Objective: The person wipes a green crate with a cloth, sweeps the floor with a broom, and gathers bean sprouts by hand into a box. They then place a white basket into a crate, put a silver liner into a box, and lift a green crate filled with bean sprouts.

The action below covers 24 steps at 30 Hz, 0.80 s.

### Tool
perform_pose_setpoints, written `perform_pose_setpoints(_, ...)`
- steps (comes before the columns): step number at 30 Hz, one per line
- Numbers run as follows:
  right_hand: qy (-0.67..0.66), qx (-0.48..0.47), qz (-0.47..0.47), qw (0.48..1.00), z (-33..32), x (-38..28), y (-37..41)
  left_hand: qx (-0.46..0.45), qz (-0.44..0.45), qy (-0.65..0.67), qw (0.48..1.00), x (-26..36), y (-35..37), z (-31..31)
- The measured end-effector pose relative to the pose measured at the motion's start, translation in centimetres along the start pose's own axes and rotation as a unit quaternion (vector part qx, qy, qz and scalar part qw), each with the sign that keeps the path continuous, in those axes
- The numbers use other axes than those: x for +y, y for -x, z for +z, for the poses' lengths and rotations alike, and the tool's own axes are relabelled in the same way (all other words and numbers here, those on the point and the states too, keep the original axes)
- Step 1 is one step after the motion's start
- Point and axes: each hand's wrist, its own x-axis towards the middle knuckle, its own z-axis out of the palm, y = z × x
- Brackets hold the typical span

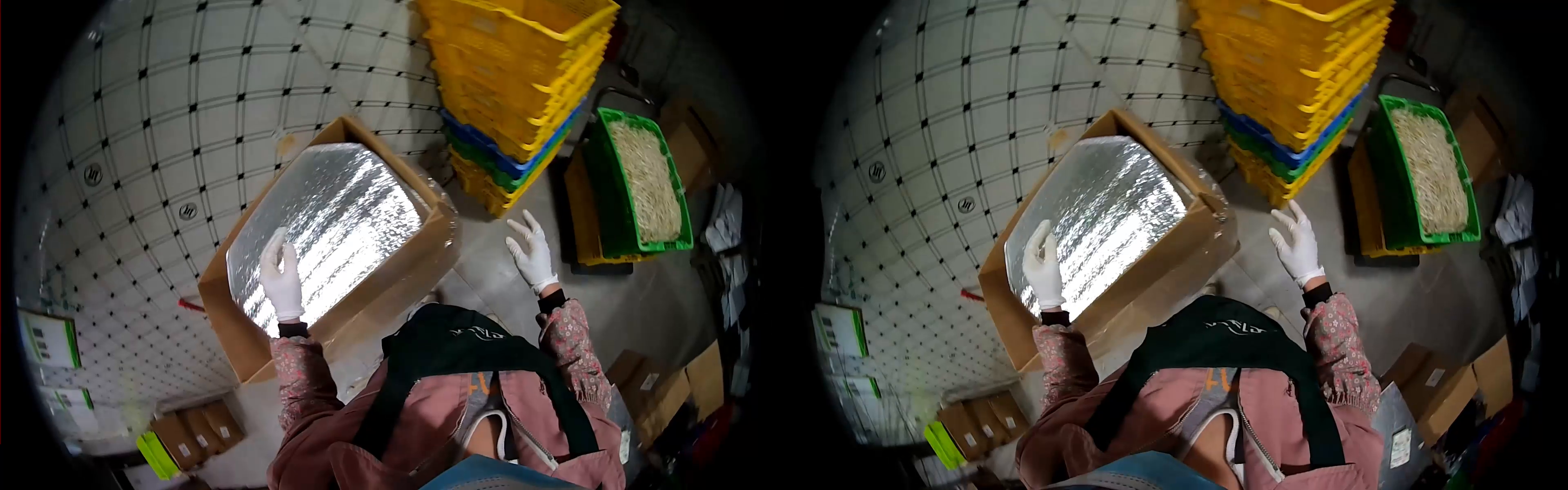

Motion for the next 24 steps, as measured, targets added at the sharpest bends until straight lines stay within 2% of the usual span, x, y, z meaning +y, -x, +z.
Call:
perform_pose_setpoints(1,0.010,-0.003,0.029,1.000,-1.1,1.8,1.4,-0.027,0.022,0.027,0.999,1.7,0.4,3.2)
perform_pose_setpoints(4,-0.002,0.017,0.097,0.995,-3.1,7.5,6.2,-0.194,-0.040,0.212,0.957,7.3,3.1,14.0)
perform_pose_setpoints(5,-0.004,0.031,0.109,0.994,-1.2,13.4,6.7,-0.268,0.009,0.213,0.939,7.2,5.6,20.1)
perform_pose_setpoints(8,-0.036,0.022,0.231,0.972,-1.5,19.1,12.4,-0.480,0.130,0.162,0.852,9.9,11.5,29.8)
perform_pose_setpoints(10,-0.081,-0.005,0.325,0.942,-1.9,22.9,16.2,-0.612,0.258,0.101,0.741,11.2,16.0,34.9)
perform_pose_setpoints(11,-0.087,-0.008,0.348,0.933,-2.6,24.1,17.8,-0.671,0.288,0.069,0.680,12.1,18.2,37.0)
perform_pose_setpoints(12,-0.101,-0.017,0.349,0.932,1.2,28.0,13.8,-0.709,0.319,0.021,0.628,9.1,16.1,41.4)
perform_pose_setpoints(14,-0.115,0.005,0.391,0.913,1.2,29.7,15.5,-0.787,0.340,-0.003,0.514,10.1,17.8,44.4)
perform_pose_setpoints(16,-0.142,0.040,0.437,0.887,0.5,30.9,16.7,-0.838,0.307,-0.037,0.449,12.7,18.8,46.4)
perform_pose_setpoints(18,-0.163,0.064,0.456,0.872,-0.5,32.3,17.2,-0.816,0.364,-0.045,0.447,13.7,19.4,48.8)
perform_pose_setpoints(21,-0.188,0.096,0.466,0.859,-2.2,35.1,14.6,-0.795,0.398,-0.048,0.455,14.1,18.4,54.5)
perform_pose_setpoints(24,-0.220,0.140,0.470,0.843,-5.1,39.8,12.1,-0.790,0.416,-0.089,0.441,16.8,17.8,61.9)
